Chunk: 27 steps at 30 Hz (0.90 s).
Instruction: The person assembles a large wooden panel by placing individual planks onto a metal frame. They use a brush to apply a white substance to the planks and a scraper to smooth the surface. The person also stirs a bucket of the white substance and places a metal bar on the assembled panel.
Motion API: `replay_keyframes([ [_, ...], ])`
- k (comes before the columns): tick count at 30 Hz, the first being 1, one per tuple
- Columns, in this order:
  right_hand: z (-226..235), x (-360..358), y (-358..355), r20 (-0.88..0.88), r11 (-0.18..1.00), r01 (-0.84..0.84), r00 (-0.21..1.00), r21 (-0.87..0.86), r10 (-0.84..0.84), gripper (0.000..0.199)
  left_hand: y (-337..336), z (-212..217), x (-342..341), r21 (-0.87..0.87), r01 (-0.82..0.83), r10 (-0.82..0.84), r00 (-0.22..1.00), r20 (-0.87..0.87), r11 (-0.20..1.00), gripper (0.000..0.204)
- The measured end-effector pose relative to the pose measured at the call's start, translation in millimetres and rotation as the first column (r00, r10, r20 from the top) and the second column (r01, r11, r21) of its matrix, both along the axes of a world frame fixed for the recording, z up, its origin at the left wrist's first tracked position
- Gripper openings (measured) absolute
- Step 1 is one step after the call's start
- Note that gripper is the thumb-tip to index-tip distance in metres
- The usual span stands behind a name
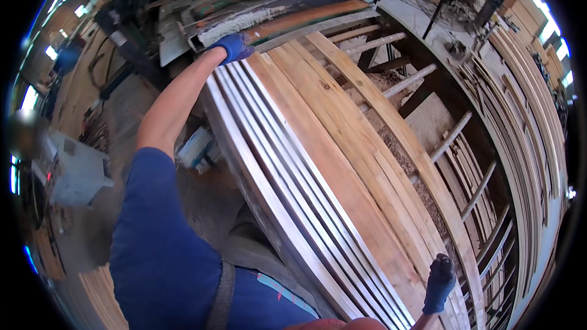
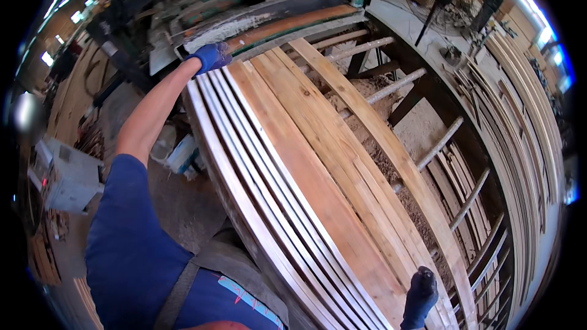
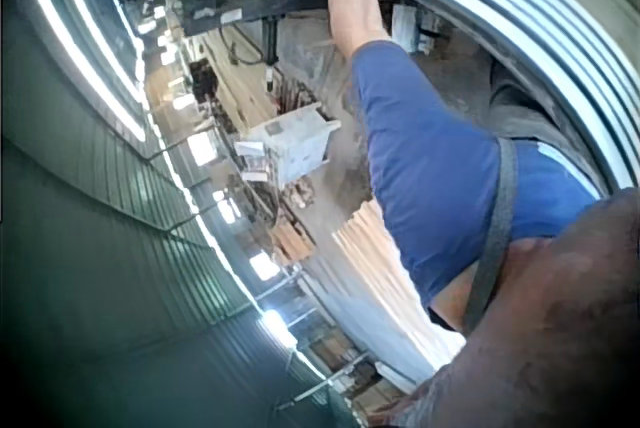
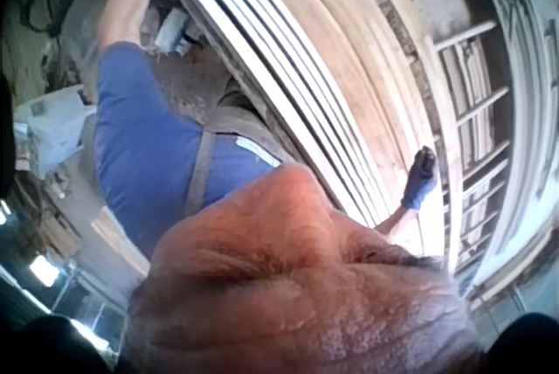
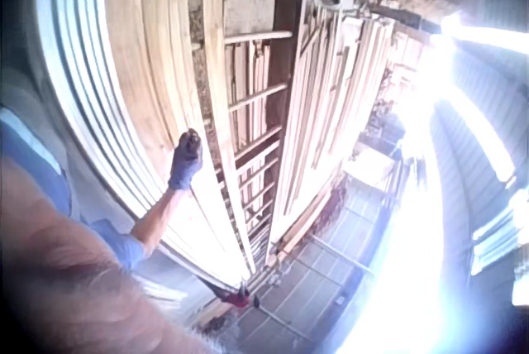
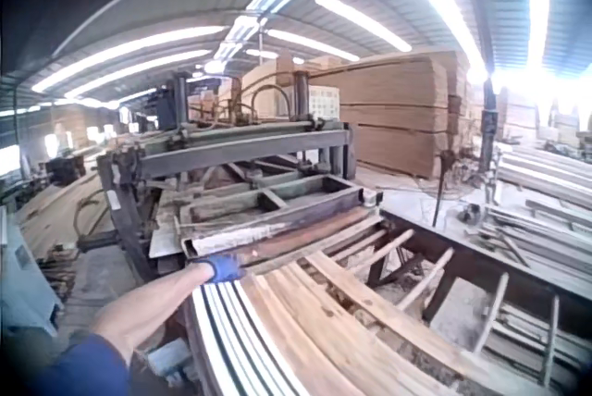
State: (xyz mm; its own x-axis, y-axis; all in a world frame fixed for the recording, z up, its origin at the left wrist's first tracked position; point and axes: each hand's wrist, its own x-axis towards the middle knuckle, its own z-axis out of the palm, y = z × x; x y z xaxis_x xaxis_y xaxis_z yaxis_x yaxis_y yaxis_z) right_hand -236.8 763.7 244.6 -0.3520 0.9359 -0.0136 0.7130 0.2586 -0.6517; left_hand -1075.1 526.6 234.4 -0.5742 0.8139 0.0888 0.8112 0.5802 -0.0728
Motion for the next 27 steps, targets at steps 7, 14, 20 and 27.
replay_keyframes([
  [7,4,-120,-73,0.168,0.971,0.185,0.973,-0.153,-0.159,0.014,83,-78,-95,-0.502,0.055,0.195,0.881,0.431,0.863,0.036],
  [14,7,-180,-92,0.0,0.929,0.305,0.95,-0.209,-0.312,0.015,50,-82,-135,-0.091,0.07,0.072,0.241,0.968,0.993,0.018],
  [20,-4,-199,-81,-0.065,0.88,0.388,0.906,-0.273,-0.419,0.017,43,-89,-139,-0.12,-0.094,0.137,0.196,0.971,0.988,0.028],
  [27,-8,-203,-78,-0.032,0.9,0.392,0.914,-0.19,-0.405,0.017,177,-114,-134,0.174,-0.168,-0.106,0.349,0.931,0.97,0.02],
])
